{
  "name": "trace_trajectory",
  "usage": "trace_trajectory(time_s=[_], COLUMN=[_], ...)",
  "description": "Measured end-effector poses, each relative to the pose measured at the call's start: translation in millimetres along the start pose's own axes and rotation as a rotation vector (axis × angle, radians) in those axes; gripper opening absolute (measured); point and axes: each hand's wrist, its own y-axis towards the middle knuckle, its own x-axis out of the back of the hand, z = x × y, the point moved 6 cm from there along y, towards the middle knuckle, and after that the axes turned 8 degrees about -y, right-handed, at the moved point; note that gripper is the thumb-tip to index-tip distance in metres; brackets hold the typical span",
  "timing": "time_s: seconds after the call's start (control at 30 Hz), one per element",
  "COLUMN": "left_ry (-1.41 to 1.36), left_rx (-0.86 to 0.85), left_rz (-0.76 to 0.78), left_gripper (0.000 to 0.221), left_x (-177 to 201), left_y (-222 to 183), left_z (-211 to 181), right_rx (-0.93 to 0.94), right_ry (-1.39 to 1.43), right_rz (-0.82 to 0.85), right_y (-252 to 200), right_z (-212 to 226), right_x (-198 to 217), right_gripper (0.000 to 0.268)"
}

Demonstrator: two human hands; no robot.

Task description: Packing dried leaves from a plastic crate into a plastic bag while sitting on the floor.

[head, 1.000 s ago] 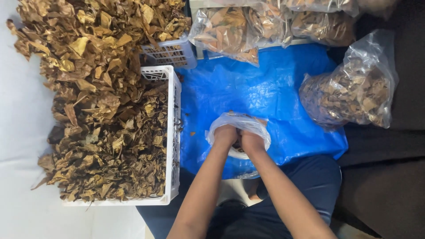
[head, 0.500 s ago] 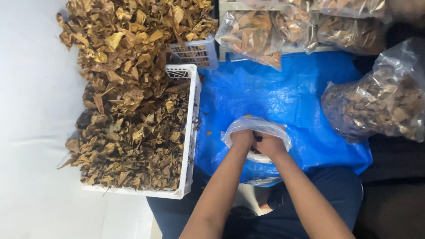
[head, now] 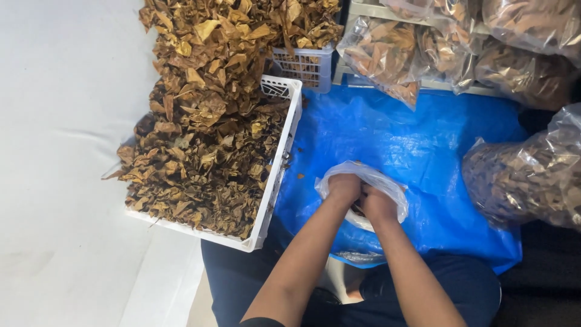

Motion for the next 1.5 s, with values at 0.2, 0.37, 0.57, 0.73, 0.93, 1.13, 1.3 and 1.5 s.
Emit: trace_trajectory(time_s=[0.2, 0.37, 0.57, 0.73, 0.93, 1.13, 1.3, 1.5], left_ry=[-0.063, -0.407, -0.484, -0.199, -0.022, -0.064, -0.083, -0.284], left_rx=[-0.074, -0.271, -0.191, 0.044, 0.156, 0.105, 0.105, 0.166], left_rz=[0.103, 0.096, -0.301, -0.368, -0.027, -0.238, -0.287, -0.423], left_gripper=[0.023, 0.029, 0.030, 0.027, 0.048, 0.021, 0.015, 0.017], left_x=[32, 195, 294, 286, 231, 216, 232, 282], left_y=[-44, -148, -160, -99, -59, -55, -70, -91], left_z=[-19, -49, 28, 141, 168, 168, 153, 145], right_rx=[0.014, -0.065, -0.020, -0.027, -0.053, -0.060, -0.050, -0.039], right_ry=[0.003, 0.138, 0.157, 0.140, 0.081, 0.084, 0.088, 0.071], right_rz=[0.017, 0.071, 0.025, -0.025, -0.029, -0.021, -0.025, -0.020], right_y=[-29, -52, -43, -33, -40, -46, -48, -39], right_z=[11, 21, 16, 12, 16, 21, 21, 17], right_x=[29, 58, 53, 41, 45, 53, 56, 45], right_gripper=[0.045, 0.043, 0.038, 0.037, 0.034, 0.036, 0.036, 0.035])
